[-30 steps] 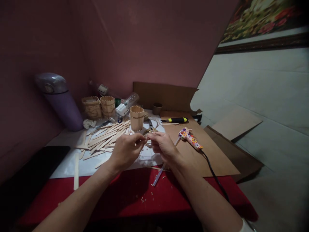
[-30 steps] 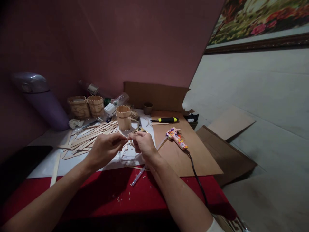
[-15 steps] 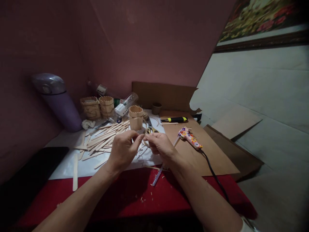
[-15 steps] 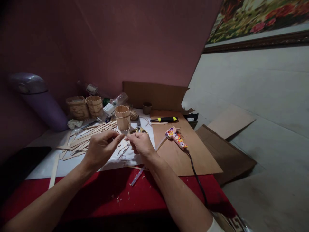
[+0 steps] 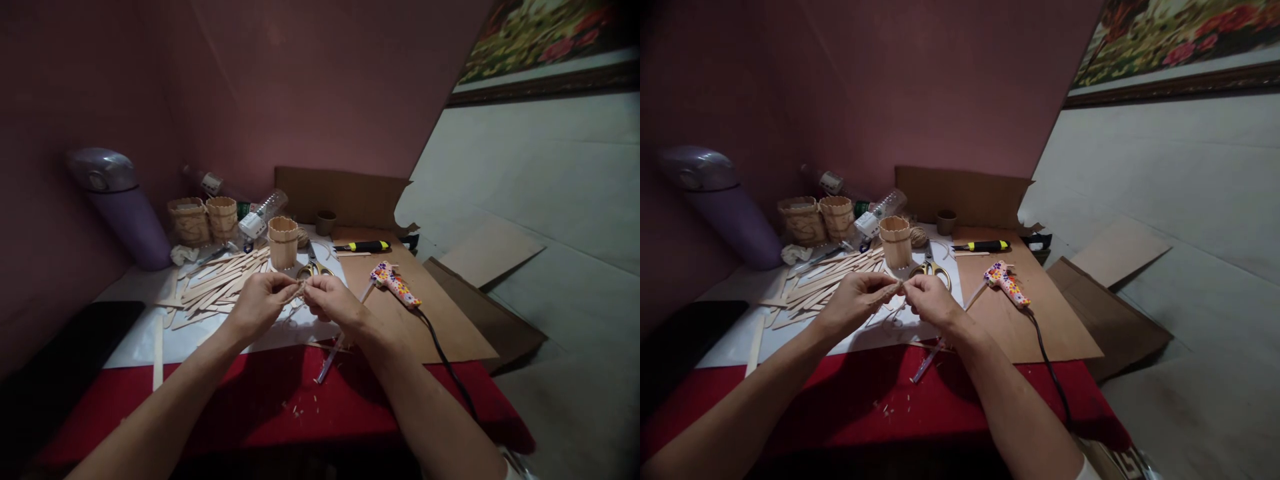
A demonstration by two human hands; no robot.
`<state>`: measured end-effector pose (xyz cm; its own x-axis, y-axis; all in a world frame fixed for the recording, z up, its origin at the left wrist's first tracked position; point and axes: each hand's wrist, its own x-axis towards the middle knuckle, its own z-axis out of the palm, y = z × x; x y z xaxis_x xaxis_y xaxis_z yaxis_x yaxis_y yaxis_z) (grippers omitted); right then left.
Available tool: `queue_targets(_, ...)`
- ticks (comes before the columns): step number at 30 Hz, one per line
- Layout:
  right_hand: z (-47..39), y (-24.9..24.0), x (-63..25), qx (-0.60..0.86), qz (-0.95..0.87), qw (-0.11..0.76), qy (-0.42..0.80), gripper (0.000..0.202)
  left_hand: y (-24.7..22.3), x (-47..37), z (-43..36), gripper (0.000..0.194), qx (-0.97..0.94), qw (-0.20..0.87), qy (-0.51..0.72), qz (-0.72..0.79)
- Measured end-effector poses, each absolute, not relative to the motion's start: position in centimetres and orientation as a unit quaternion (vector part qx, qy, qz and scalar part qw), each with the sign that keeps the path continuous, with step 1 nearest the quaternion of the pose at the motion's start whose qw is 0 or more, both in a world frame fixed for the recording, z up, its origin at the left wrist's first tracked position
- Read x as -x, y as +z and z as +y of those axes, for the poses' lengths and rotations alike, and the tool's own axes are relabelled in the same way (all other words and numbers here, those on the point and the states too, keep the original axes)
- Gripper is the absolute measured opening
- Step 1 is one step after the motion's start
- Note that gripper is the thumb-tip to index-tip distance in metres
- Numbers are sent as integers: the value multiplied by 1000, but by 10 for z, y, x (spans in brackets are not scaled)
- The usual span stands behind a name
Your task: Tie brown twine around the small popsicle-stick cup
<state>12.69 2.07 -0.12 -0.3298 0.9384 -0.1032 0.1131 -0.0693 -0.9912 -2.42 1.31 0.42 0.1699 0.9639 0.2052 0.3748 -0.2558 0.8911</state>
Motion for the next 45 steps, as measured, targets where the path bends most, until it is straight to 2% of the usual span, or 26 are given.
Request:
queue_targets(5, 26, -10, -130, 471, -663, 347, 466, 20, -1, 27, 16, 22, -708, 318, 382, 501)
queue_targets(10, 23, -11, -132, 487, -706, 397, 328, 18, -5, 28, 20, 23, -678, 301, 404, 535)
queue_targets(13, 19, -7, -131, 483, -705, 399, 331, 17, -7, 30, 22, 24, -641, 318, 422, 557)
queue_targets(18, 10, -2, -125, 450, -692, 328, 460, 15, -2, 30, 20, 24, -580, 398, 472, 531)
queue_targets(24, 9, -9, -122, 470, -728, 277, 415, 30, 5, 25, 16, 23, -428, 594, 502, 461)
queue_targets(27, 14, -5, -128, 542, -717, 313, 307, 37, 6, 25, 16, 23, -391, 603, 525, 456)
queue_targets(31, 15, 3, -133, 592, -671, 424, 139, 30, 5, 26, 16, 23, -413, 594, 512, 463)
queue_targets(32, 15, 4, -133, 574, -670, 446, 151, 27, 4, 26, 16, 23, -422, 595, 504, 463)
queue_targets(34, 14, 3, -130, 521, -674, 457, 255, 22, 3, 26, 15, 24, -438, 602, 487, 456)
queue_targets(36, 13, 0, -125, 465, -670, 427, 392, 23, 2, 25, 14, 25, -455, 613, 473, 440)
queue_targets(38, 13, -4, -122, 431, -669, 388, 464, 26, 2, 23, 13, 26, -472, 618, 460, 428)
queue_targets(40, 14, -6, -122, 438, -688, 374, 442, 28, 2, 22, 12, 26, -481, 616, 451, 431)
queue_targets(43, 17, -8, -125, 477, -718, 380, 335, 30, 4, 21, 12, 24, -489, 594, 444, 459)
queue_targets(45, 19, -8, -128, 479, -722, 374, 331, 27, 6, 21, 13, 24, -494, 577, 438, 480)
